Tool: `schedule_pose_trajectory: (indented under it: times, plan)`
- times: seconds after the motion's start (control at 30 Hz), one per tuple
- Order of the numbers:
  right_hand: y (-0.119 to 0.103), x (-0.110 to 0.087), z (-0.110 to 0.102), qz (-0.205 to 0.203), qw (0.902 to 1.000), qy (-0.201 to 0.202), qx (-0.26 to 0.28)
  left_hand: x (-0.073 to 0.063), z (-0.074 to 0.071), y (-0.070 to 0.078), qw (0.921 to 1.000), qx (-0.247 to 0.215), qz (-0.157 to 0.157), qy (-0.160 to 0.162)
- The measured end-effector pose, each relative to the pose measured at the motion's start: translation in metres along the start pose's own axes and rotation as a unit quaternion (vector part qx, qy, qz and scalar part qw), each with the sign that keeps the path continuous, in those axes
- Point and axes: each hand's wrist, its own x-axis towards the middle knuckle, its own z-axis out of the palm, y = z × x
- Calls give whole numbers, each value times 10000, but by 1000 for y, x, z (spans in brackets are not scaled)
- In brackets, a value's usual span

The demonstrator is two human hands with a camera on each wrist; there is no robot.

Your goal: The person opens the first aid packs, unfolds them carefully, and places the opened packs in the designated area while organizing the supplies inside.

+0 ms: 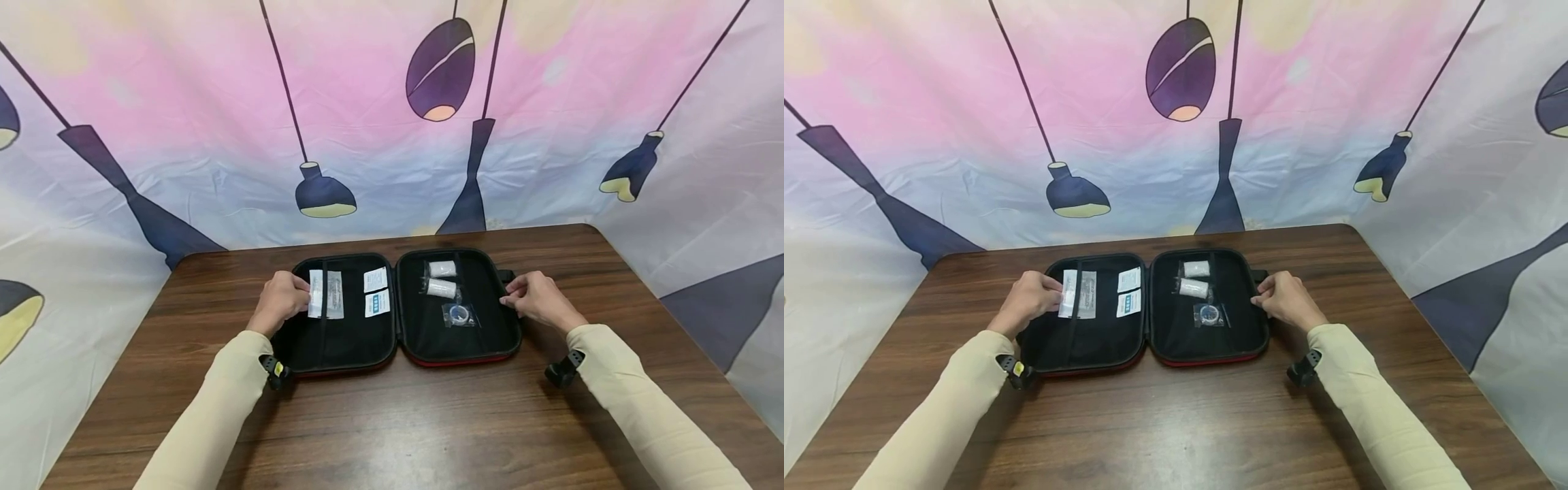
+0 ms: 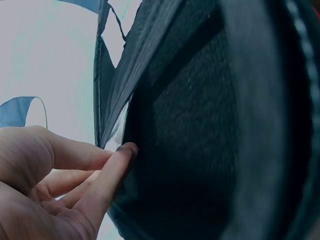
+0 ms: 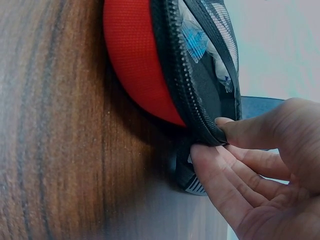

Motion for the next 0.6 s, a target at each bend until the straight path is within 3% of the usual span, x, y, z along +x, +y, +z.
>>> schedule_pose_trajectory:
  times: [0.2,0.6]
  plan:
    - [0,0,0,-14,10000,-11,4,3,6,2,10000,-47,-17,1]
    - [2,1,0,-55,9999,82,-56,-1,-6,-2,9988,-453,163,-132]
